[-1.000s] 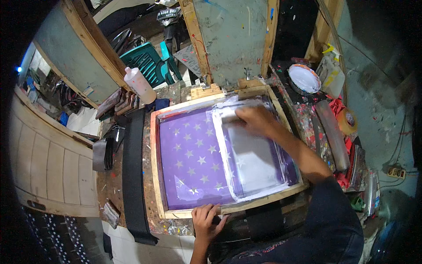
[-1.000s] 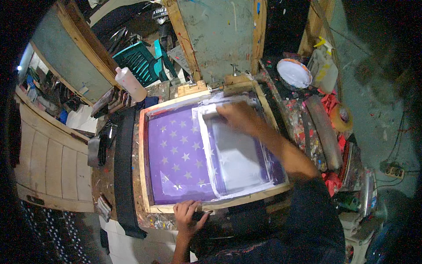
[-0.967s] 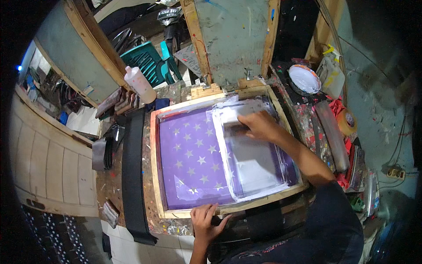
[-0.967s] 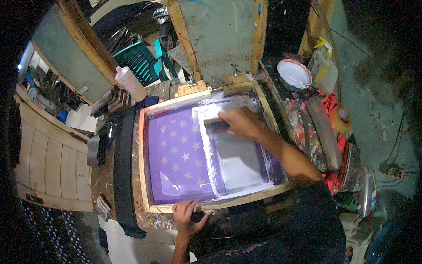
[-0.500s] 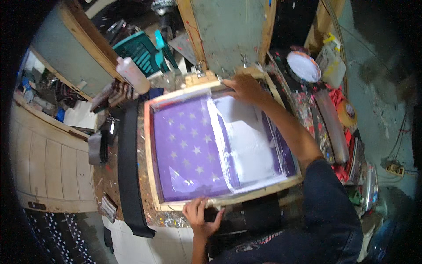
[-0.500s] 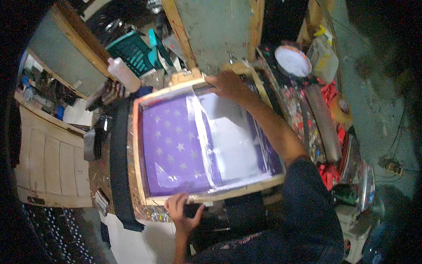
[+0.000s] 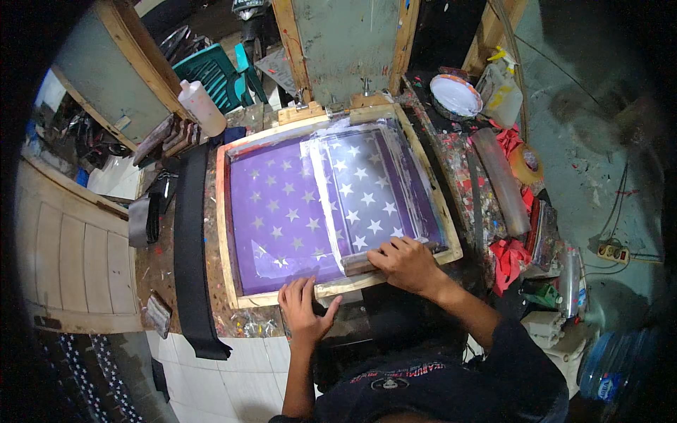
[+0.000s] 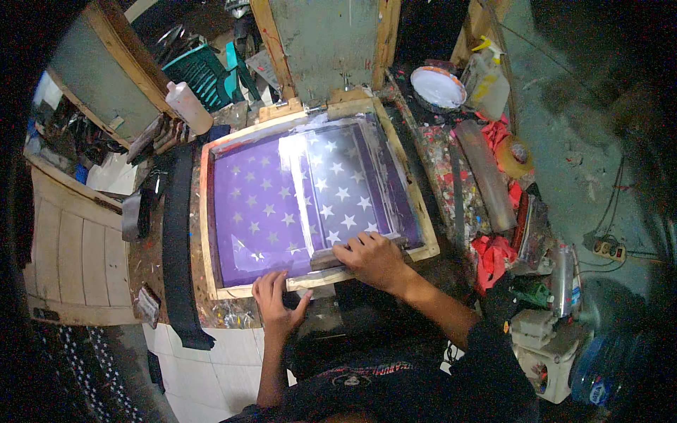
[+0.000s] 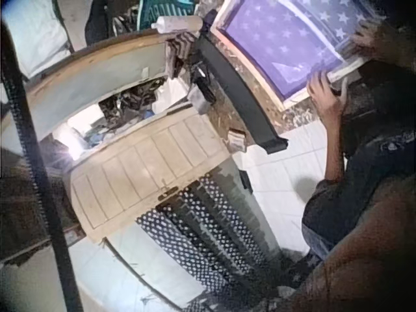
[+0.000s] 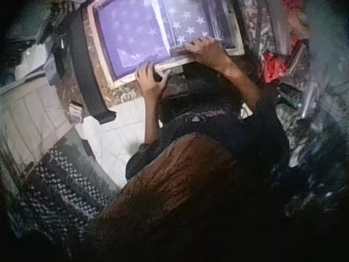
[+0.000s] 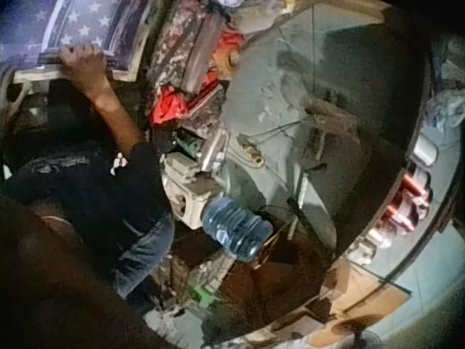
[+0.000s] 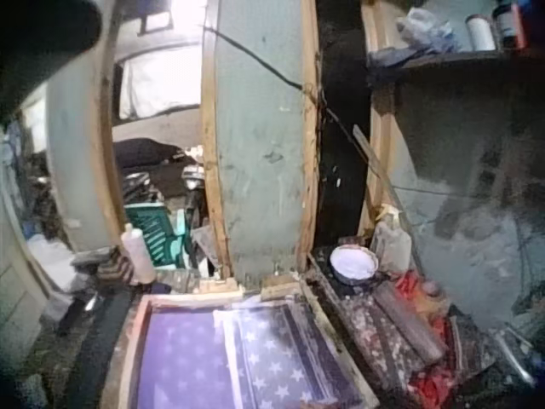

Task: The person uses a squeegee to apply white ink through a star-patterned screen onto black fabric strips. After each print, the fabric is removed and placed aside while a new strip is positioned for the next cycle.

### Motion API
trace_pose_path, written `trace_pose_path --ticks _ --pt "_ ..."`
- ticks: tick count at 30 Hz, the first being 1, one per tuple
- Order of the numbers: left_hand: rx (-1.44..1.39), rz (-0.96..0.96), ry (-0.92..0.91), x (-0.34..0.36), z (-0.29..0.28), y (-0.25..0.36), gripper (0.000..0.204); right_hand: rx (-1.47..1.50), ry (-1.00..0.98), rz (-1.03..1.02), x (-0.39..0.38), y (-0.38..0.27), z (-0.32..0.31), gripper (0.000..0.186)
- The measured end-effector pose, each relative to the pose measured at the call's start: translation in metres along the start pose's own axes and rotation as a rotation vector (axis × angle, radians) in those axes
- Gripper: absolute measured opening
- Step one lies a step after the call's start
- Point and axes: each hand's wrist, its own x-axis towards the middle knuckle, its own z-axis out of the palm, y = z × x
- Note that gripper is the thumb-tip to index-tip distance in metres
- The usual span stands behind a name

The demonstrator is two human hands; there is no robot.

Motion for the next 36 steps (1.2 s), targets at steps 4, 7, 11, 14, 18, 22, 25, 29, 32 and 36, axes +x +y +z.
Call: trace_pose_path --ticks 4,7,11,14,18,22,25,29,32,36 --pt "-0.007 0.000 -0.008 -0.005 0.008 -0.009 0.070 -0.020 0.057 0.025 -0.016 -0.013 0.007 0.018" --pt "-0.009 0.042 0.053 -0.005 0.010 -0.013 0.069 -0.013 0.046 0.064 -0.023 -0.022 0.005 0.027" --pt "-0.067 0.054 0.064 0.001 0.001 -0.006 0.070 0.061 0.029 0.102 -0.026 -0.032 -0.018 0.040" --pt "0.015 0.118 0.126 0.014 -0.020 0.004 0.071 0.096 0.076 0.132 -0.022 -0.036 -0.044 0.059" --pt "0.078 0.168 0.157 0.053 -0.067 0.022 0.074 -0.047 0.171 0.101 0.001 -0.028 -0.083 0.073" --pt "0.159 0.156 0.199 0.113 -0.121 0.045 0.070 -0.247 0.313 -0.028 0.063 0.008 -0.130 0.083" --pt "0.422 0.216 0.554 0.153 -0.138 0.064 0.062 -0.224 0.368 -0.054 0.119 0.046 -0.179 0.086" --pt "-0.133 0.445 0.700 0.188 -0.088 0.067 0.030 -0.244 0.295 -0.066 0.184 0.089 -0.241 0.089" --pt "-0.351 0.240 0.329 0.246 0.003 0.035 0.024 -0.350 0.309 -0.052 0.228 0.102 -0.261 0.103" --pt "-0.242 0.138 0.175 0.320 0.116 -0.033 0.040 -0.280 0.355 -0.111 0.254 0.120 -0.273 0.094"
